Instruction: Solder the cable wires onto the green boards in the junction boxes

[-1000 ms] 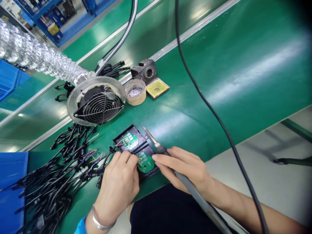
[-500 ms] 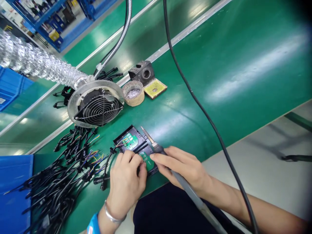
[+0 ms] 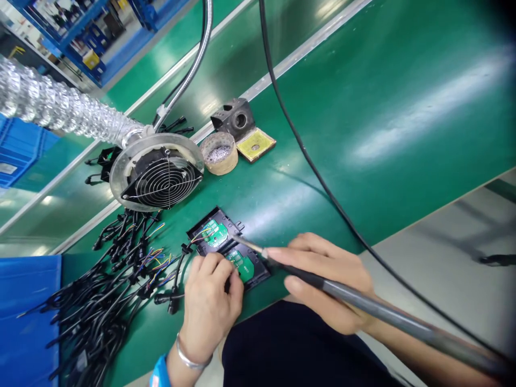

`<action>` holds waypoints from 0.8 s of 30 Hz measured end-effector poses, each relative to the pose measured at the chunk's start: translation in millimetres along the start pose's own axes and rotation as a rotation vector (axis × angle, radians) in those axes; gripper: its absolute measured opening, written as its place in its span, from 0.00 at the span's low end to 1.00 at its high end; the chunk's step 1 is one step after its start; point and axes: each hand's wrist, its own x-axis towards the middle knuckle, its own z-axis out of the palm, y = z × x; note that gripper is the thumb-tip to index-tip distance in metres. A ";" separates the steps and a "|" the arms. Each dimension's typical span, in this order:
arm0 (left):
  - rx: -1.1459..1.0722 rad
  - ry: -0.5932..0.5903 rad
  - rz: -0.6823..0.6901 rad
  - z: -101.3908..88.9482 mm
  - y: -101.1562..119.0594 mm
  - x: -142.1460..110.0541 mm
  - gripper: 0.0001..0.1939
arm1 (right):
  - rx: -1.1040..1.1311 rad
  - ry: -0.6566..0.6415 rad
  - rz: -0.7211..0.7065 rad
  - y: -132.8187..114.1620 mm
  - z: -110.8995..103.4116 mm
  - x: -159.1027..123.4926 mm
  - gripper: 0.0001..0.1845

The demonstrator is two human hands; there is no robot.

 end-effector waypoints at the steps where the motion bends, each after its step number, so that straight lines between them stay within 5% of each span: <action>1: -0.002 0.019 -0.006 1.6 0.2 -0.6 0.07 | 0.041 -0.009 0.030 -0.6 -2.4 -0.2 0.20; 6: -0.008 0.062 -0.028 6.3 0.8 -2.2 0.08 | 0.185 -0.067 0.121 1.0 -0.2 -1.5 0.14; 24: -0.019 0.015 -0.081 5.5 2.5 1.2 0.09 | 0.158 -0.096 0.058 0.1 3.0 6.7 0.16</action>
